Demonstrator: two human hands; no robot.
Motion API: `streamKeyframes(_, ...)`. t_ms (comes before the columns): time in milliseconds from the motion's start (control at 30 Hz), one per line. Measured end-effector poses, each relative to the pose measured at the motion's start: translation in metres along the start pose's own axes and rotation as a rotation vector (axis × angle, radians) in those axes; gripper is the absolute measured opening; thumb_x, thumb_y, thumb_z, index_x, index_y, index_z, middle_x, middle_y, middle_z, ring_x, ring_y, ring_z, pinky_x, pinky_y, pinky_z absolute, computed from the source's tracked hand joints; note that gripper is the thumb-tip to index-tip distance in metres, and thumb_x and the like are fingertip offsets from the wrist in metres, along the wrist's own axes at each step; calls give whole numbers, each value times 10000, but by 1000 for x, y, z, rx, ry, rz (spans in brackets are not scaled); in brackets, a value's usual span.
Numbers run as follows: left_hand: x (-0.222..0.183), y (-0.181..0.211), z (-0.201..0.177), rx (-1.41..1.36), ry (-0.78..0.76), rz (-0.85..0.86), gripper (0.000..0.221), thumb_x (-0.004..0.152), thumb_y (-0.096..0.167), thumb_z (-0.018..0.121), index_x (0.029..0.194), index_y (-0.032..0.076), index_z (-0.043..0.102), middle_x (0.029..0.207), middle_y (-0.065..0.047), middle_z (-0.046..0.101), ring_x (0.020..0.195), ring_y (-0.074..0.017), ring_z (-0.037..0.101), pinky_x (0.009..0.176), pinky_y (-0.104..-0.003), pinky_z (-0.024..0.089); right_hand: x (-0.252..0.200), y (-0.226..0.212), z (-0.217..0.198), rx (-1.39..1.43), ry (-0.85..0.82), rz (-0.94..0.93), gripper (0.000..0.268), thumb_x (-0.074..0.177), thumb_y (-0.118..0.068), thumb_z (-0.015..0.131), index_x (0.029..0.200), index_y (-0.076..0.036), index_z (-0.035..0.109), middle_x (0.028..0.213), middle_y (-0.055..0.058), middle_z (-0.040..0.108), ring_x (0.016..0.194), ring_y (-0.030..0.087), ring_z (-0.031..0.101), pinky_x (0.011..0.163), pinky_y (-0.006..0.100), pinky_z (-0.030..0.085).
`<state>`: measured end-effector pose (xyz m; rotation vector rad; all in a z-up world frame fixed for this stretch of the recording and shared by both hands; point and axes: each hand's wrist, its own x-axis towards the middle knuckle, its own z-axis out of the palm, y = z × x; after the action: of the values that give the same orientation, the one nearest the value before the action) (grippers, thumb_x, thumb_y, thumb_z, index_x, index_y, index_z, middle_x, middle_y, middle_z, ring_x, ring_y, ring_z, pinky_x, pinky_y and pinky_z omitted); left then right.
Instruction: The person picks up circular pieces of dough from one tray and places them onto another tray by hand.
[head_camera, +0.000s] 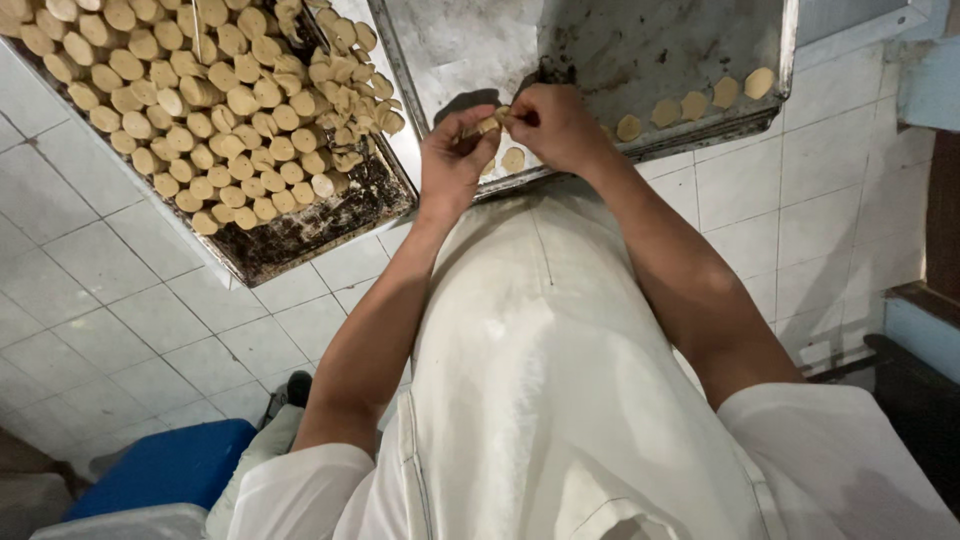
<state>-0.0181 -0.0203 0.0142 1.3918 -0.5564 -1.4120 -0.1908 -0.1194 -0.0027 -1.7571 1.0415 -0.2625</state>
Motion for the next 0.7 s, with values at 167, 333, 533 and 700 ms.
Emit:
streamKeyframes(167, 0, -4, 4, 298, -54, 48, 316, 936, -27, 704, 1249, -10, 671, 1151, -89, 749, 1030, -121, 729, 897, -242, 605, -12, 26, -17, -234, 207, -125, 192, 905, -141, 836, 831, -9, 717, 1053, 151, 635, 904, 296, 659, 764, 392, 543)
streamKeyframes(333, -5, 5, 1, 210, -37, -1, 322, 952, -15, 719, 1271, -9, 675, 1111, -98, 762, 970, -132, 726, 852, -248, 605, -19, 16, -28, -170, 164, -14, 263, 909, -199, 855, 931, 7, 693, 1075, 139, 600, 912, 299, 640, 796, 401, 534)
streamKeyframes(533, -6, 22, -22, 136, 77, 32, 317, 961, -8, 726, 1273, -30, 669, 1076, -109, 781, 923, -131, 744, 801, -239, 609, -16, -18, -15, -259, 177, -199, 234, 918, -222, 848, 1042, -50, 748, 1073, 113, 589, 1003, 272, 611, 831, 398, 536)
streamKeyframes(700, -11, 19, -35, 63, 96, 39, 296, 966, -19, 706, 1259, -42, 666, 1103, -105, 755, 931, -142, 754, 779, -263, 648, -18, -30, 0, -723, 152, -372, 148, 901, -187, 803, 974, -78, 735, 1119, 66, 594, 1090, 270, 562, 861, 418, 495)
